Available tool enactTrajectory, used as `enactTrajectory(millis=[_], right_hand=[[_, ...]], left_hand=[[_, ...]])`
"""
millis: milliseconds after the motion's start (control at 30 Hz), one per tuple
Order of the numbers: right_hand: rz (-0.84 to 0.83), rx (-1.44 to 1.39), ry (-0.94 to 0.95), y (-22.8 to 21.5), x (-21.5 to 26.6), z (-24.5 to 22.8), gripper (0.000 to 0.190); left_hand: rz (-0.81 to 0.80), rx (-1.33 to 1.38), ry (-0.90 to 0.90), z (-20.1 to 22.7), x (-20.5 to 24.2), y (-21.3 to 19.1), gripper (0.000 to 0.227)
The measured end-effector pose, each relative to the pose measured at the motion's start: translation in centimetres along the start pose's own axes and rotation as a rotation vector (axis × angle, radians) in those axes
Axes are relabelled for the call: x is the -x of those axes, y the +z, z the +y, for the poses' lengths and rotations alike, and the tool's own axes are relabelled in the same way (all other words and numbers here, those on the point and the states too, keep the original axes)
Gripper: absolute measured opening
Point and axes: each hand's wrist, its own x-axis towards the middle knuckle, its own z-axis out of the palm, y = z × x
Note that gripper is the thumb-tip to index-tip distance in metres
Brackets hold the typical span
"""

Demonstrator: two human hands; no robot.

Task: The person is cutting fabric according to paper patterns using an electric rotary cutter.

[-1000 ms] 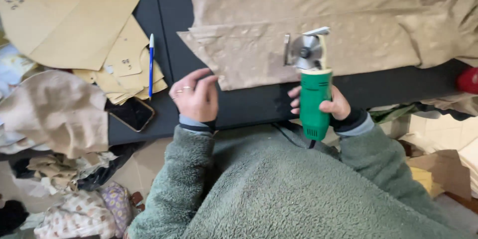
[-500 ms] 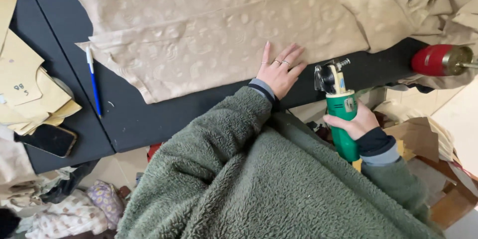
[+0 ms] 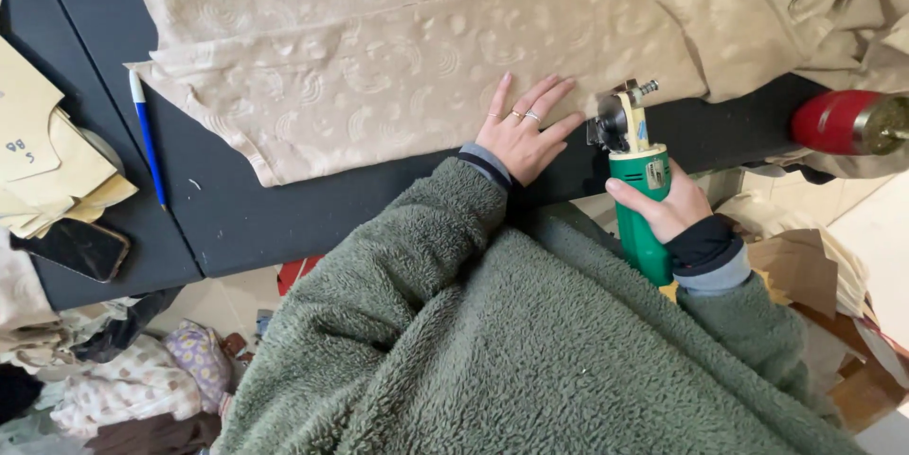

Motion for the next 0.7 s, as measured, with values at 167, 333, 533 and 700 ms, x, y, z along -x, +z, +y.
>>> enactTrajectory(millis=[167,333,533,700], right_hand=[[-0.005,0.025,-0.033,-0.3,-0.8,0.2,0.049],[-0.017,-0.024,-0.046,-0.3,-1.8,-0.8,0.048],[-0.006,-0.058,-0.049,-0.4,-3.1,-1.7,0.046],[0.018,-0.072,-0.043,-0.6,-4.3,-2.4,0.042]], left_hand=[[0.005,0.016,-0.007,-0.1,-0.1,0.1,0.057],[0.015,0.022,-0.015,-0.2,-0.1,0.0,0.056],[0.014,0.024,-0.015,-0.2,0.1,0.2,0.054],[0.002,0.036,-0.015,-0.2,0.0,0.3,0.055]])
